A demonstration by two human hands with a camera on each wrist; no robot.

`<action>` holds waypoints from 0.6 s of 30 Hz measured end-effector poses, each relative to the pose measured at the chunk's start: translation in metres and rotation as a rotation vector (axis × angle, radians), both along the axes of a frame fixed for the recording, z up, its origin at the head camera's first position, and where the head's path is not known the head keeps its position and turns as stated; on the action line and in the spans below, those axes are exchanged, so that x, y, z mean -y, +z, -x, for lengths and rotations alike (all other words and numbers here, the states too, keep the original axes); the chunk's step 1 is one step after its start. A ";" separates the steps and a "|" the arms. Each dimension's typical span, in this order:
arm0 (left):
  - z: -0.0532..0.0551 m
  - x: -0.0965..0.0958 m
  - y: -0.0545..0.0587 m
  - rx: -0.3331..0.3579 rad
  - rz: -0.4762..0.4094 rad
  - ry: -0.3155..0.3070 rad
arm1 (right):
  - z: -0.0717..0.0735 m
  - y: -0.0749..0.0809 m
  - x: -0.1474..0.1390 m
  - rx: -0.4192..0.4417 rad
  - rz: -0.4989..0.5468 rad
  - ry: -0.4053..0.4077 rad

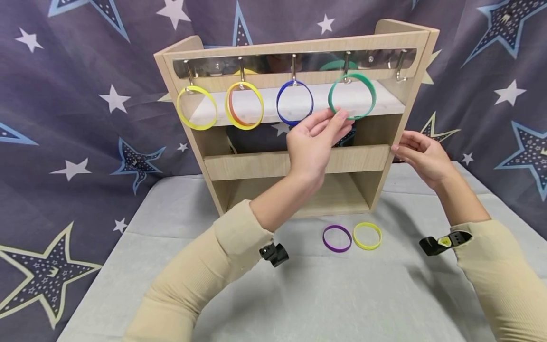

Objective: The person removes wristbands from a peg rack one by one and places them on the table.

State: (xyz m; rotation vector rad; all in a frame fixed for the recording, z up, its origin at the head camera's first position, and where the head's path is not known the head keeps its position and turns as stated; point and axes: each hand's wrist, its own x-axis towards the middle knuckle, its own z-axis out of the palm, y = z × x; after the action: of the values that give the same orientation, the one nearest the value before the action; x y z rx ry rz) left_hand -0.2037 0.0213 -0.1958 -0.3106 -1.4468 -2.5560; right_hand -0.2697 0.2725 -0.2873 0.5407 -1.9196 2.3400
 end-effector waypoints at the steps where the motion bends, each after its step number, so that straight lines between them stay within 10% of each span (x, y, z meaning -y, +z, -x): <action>1: 0.000 0.001 -0.001 -0.005 -0.003 -0.006 | 0.000 0.000 0.000 0.000 0.001 0.000; 18: 0.001 0.023 -0.020 0.026 -0.060 -0.111 | 0.000 -0.001 0.000 -0.009 0.025 0.019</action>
State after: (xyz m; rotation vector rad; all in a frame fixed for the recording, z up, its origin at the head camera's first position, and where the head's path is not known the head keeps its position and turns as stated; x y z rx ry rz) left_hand -0.2042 -0.0014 -0.2157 -0.3602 -1.3953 -2.6950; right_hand -0.2700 0.2727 -0.2878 0.5693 -1.8868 2.3658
